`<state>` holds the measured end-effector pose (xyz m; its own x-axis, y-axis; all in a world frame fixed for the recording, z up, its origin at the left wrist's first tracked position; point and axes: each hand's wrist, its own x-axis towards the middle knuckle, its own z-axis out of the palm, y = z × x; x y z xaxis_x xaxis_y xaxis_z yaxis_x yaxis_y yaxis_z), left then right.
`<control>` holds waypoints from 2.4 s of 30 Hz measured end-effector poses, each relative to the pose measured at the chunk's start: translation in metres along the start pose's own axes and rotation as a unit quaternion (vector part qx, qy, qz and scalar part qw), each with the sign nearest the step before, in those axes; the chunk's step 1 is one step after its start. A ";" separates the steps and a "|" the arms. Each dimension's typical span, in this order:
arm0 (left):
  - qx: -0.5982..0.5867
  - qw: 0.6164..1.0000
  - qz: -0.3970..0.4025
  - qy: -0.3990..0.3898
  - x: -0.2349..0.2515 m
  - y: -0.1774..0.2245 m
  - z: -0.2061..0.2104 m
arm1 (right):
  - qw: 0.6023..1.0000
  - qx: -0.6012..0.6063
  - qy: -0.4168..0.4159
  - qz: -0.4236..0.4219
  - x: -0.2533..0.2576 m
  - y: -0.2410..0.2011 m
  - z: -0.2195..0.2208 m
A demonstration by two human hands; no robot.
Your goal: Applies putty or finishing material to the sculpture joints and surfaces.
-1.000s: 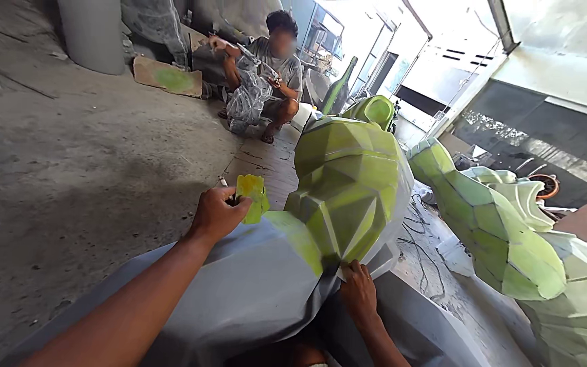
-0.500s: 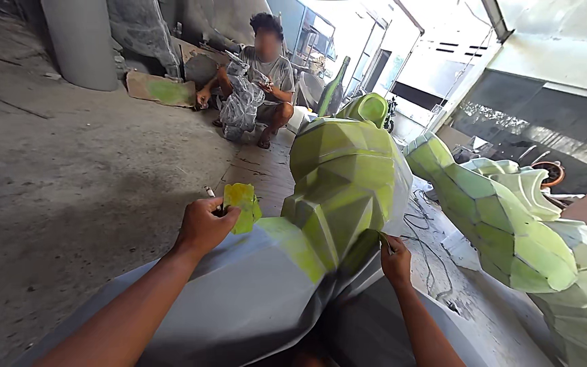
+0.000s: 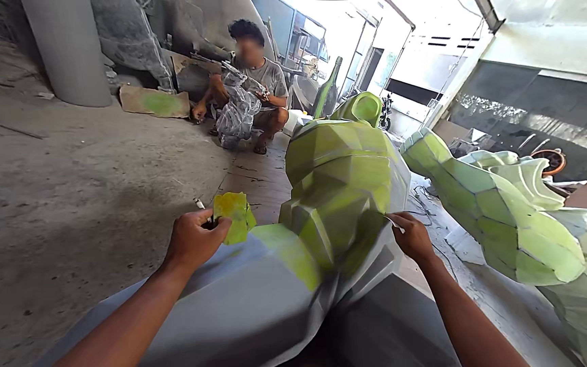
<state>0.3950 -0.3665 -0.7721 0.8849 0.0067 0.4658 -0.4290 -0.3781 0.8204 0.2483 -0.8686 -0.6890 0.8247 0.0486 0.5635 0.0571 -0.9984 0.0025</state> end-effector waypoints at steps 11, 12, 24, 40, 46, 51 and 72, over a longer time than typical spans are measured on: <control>0.002 1.000 -0.010 -0.002 -0.001 -0.001 0.000 | 0.987 -0.093 -0.108 -0.071 0.078 -0.010 -0.001; 0.002 1.000 -0.007 -0.001 -0.001 -0.002 0.000 | 0.985 -0.098 -0.120 -0.070 0.079 -0.009 0.000; -0.004 1.000 -0.004 -0.005 -0.001 -0.001 0.002 | 0.988 -0.030 -0.127 -0.084 -0.003 0.023 -0.004; -0.004 1.000 0.009 -0.006 -0.001 0.000 0.001 | 0.977 0.185 0.089 0.051 0.004 -0.037 0.003; 0.002 1.000 0.012 -0.007 -0.003 0.002 -0.001 | 0.966 0.005 -0.221 0.132 -0.002 -0.078 0.014; 0.005 1.000 0.003 0.000 -0.002 0.002 0.000 | 0.923 -0.066 -0.359 0.124 -0.001 -0.093 0.018; -0.008 1.000 -0.005 -0.004 -0.001 0.001 0.002 | 0.955 0.028 -0.266 0.129 0.011 -0.070 0.027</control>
<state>0.3942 -0.3687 -0.7722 0.8902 0.0027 0.4555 -0.4236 -0.3626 0.8301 0.2680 -0.7975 -0.7052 0.9838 -0.1748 0.0389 -0.1683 -0.9768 -0.1326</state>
